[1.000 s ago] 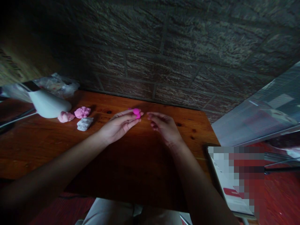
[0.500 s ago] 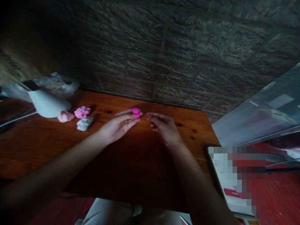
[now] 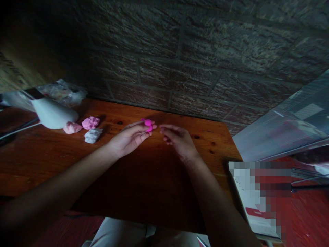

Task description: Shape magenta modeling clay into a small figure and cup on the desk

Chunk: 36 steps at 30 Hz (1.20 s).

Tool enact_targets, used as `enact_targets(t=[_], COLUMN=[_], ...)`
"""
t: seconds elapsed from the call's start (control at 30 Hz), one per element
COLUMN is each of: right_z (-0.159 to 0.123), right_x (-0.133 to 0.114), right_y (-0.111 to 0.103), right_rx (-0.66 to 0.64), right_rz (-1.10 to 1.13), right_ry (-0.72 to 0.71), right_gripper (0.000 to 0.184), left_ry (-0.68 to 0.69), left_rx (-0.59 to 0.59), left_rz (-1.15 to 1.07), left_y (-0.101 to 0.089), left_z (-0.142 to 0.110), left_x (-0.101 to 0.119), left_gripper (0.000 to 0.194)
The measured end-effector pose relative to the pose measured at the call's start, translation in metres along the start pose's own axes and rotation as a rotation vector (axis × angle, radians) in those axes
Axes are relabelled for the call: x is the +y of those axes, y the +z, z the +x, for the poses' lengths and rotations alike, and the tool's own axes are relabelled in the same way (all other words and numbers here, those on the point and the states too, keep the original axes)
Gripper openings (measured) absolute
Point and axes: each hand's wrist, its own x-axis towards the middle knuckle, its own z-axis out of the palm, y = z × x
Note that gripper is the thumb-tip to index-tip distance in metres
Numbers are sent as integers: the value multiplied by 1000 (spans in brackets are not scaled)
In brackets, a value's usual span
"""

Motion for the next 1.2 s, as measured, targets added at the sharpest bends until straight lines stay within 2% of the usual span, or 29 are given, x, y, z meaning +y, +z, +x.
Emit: enact_targets(t=[0.27,0.47,0.8,0.97,1.2], right_z=[-1,-1,9,13,17], right_x=[-1,0,11,17,26], right_y=[0,1,-1,-3,0], right_rx=[-10,-31,-10,16,31], right_rz=[-34,-59,-171,-216,-338], right_ry=[14,-10,-85,-94,-167], right_gripper=[28,27,35,36,34], left_ry=[16,2,5,15,167], left_rx=[-52,-15,-16,61,251], left_rz=[-8,-10,-5,-5,-34], left_y=[-1,-1,-3,-6,-17], left_z=[0,1,1,3,10], left_x=[-2,-1,-3,8,40], left_gripper=[25,14,19,18,16])
